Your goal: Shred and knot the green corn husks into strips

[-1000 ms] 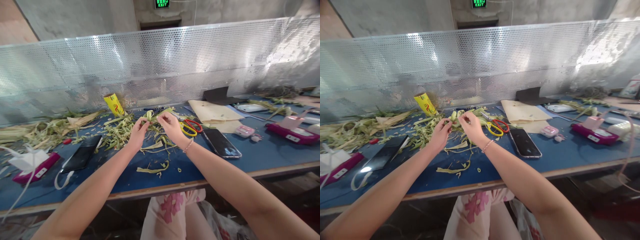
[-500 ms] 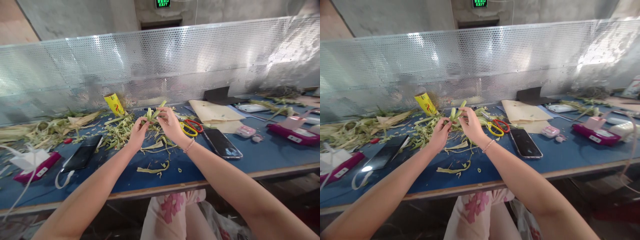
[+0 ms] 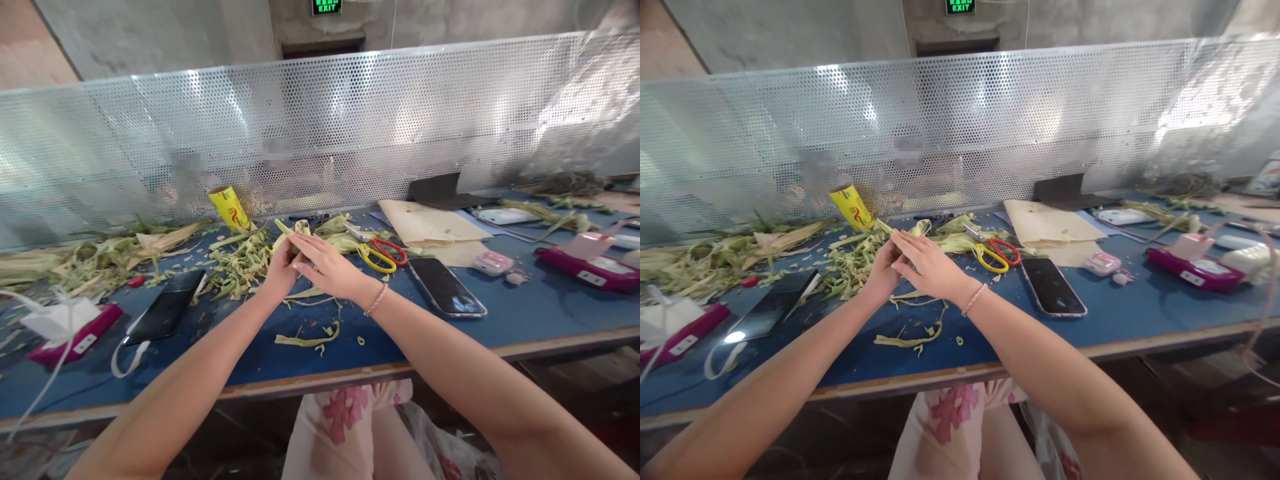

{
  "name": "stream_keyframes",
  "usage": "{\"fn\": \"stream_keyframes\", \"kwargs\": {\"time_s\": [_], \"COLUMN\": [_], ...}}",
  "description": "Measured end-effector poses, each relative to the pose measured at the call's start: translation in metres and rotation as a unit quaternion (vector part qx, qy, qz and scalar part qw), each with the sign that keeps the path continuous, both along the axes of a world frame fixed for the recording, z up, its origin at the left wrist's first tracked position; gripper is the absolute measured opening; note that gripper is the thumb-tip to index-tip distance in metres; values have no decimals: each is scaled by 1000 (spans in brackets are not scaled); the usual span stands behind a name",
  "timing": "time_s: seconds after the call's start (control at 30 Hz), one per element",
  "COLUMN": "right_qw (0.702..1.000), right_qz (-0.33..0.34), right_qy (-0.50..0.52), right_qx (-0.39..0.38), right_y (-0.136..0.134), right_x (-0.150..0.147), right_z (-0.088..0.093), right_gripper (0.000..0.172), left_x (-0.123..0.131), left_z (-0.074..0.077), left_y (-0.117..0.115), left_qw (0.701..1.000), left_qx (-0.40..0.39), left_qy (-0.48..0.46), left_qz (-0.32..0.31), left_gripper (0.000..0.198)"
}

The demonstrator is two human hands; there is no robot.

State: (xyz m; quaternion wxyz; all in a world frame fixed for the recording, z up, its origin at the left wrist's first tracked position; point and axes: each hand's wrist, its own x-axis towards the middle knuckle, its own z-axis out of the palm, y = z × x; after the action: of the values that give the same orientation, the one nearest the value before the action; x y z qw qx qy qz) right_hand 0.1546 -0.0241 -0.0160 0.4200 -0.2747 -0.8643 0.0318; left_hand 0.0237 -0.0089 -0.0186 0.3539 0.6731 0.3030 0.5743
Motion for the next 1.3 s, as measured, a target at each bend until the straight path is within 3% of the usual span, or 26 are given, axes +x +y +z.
{"fn": "stream_keyframes", "kwargs": {"time_s": [0.17, 0.37, 0.6, 0.73, 0.83, 0.97, 1.03, 1.2, 1.3], "right_qw": [998, 997, 997, 991, 987, 984, 975, 907, 885], "right_qz": [15, -5, -66, -125, -147, -115, -110, -75, -54], "right_qy": [-19, -25, -25, 4, 46, 133, 171, 240, 266], "right_qx": [-58, -73, 16, 52, 36, -21, -89, -338, -379], "right_y": [-8, -9, -12, -12, -7, 3, 8, 20, 23], "right_x": [3, 4, 7, 6, 5, 4, 4, 5, 5], "right_z": [6, 5, 8, 11, 11, 9, 7, 3, 2], "right_gripper": [56, 55, 47, 30, 23, 21, 18, 27, 33], "left_x": [0, 1, 1, -1, -4, -7, -8, -8, -8], "left_z": [-6, -3, -1, -6, -4, 1, 2, 1, 0], "left_y": [1, -3, -2, 3, 1, -4, -4, -5, -4], "left_qw": [997, 983, 996, 994, 989, 983, 983, 987, 988], "left_qx": [-54, -133, -57, -27, -12, 0, 1, 10, 21], "left_qy": [-48, -123, -36, -8, 45, 76, 70, 67, 74], "left_qz": [-18, 41, 51, 107, 138, 169, 169, 146, 133], "left_gripper": [16, 22, 20, 24, 28, 32, 34, 32, 28]}}
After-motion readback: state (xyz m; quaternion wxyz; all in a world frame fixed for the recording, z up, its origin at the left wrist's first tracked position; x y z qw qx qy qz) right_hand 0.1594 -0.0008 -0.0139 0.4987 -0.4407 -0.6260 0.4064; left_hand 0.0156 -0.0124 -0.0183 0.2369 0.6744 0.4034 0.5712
